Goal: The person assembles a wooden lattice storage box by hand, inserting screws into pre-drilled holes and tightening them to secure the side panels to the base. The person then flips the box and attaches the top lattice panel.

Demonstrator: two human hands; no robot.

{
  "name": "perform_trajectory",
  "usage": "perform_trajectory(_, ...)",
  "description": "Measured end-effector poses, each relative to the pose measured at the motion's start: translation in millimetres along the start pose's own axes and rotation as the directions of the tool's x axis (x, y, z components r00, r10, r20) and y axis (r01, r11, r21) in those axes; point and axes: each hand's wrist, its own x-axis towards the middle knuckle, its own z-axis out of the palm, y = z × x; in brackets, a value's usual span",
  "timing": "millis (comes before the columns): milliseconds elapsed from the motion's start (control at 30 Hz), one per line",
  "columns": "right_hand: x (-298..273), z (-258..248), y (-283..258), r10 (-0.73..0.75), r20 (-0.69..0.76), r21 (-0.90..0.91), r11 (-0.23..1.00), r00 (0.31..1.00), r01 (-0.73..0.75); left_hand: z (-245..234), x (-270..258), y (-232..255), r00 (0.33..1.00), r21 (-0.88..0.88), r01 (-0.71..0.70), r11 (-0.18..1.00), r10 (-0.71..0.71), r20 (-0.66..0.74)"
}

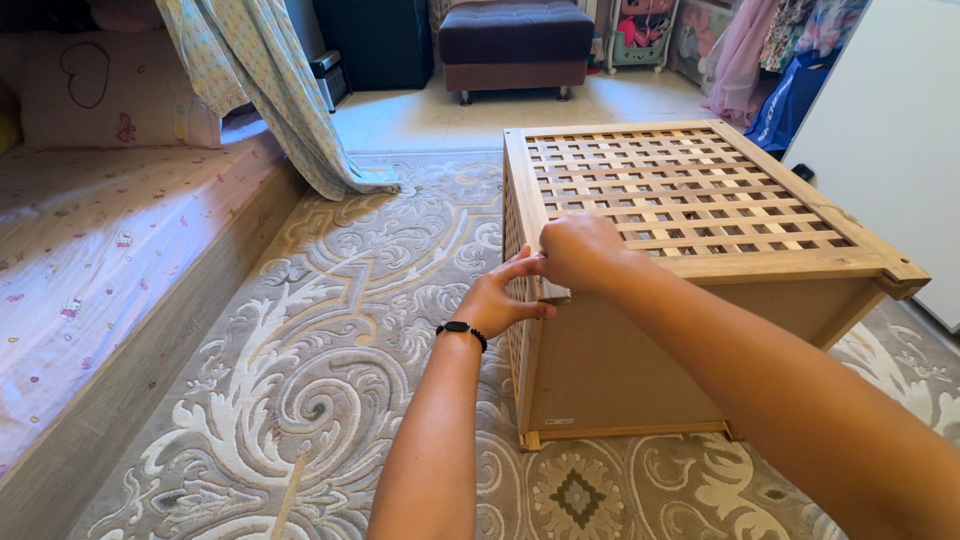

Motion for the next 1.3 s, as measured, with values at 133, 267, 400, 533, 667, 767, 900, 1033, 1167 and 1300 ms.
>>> perform_trajectory(133,9,6,4,-0.093,0.013,0.109,0.990,0.996,0.091,0,1,-4,0.999,0.012,-0.029,1.000,0.029,-0.015)
perform_trajectory(267,16,15,14,-0.090,-0.170,0.158,0.981,0.981,0.117,1,1,-3,1.000,0.018,-0.009,1.000,0.009,-0.004)
perform_trajectory(400,21,15,13,-0.008,0.061,0.105,0.994,0.998,0.001,-1,0,-1,1.000,-0.017,0.002,1.000,-0.002,0.004)
perform_trajectory(533,19,8,8,-0.092,-0.017,0.161,0.983,0.996,0.094,-1,-1,-3,1.000,0.006,-0.022,1.000,0.023,-0.004)
perform_trajectory(667,15,5,4,0.119,0.150,0.006,0.993,0.981,-0.122,1,2,-4,1.000,-0.011,0.005,1.000,-0.005,0.015)
perform_trajectory(767,16,5,2,-0.024,0.096,0.139,0.990,0.995,0.011,-1,1,-4,1.000,-0.024,-0.027,0.999,0.027,-0.003)
perform_trajectory(900,21,-2,15,-0.106,-0.018,0.148,0.983,0.994,0.107,1,1,-6,1.000,0.010,0.004,1.000,-0.005,0.010)
perform_trajectory(1033,13,-3,52,-0.025,-0.055,0.387,0.921,0.998,0.045,1,3,-7,1.000,0.047,-0.004,0.999,0.004,0.012)
perform_trajectory(1167,-35,23,112,0.050,-0.125,0.673,0.738,0.991,0.048,0,2,3,0.994,0.153,-0.110,0.982,0.109,0.013)
perform_trajectory(1300,-112,71,182,0.171,-0.043,0.876,0.480,0.984,-0.045,12,3,24,0.999,0.610,0.035,0.792,-0.034,-0.014)
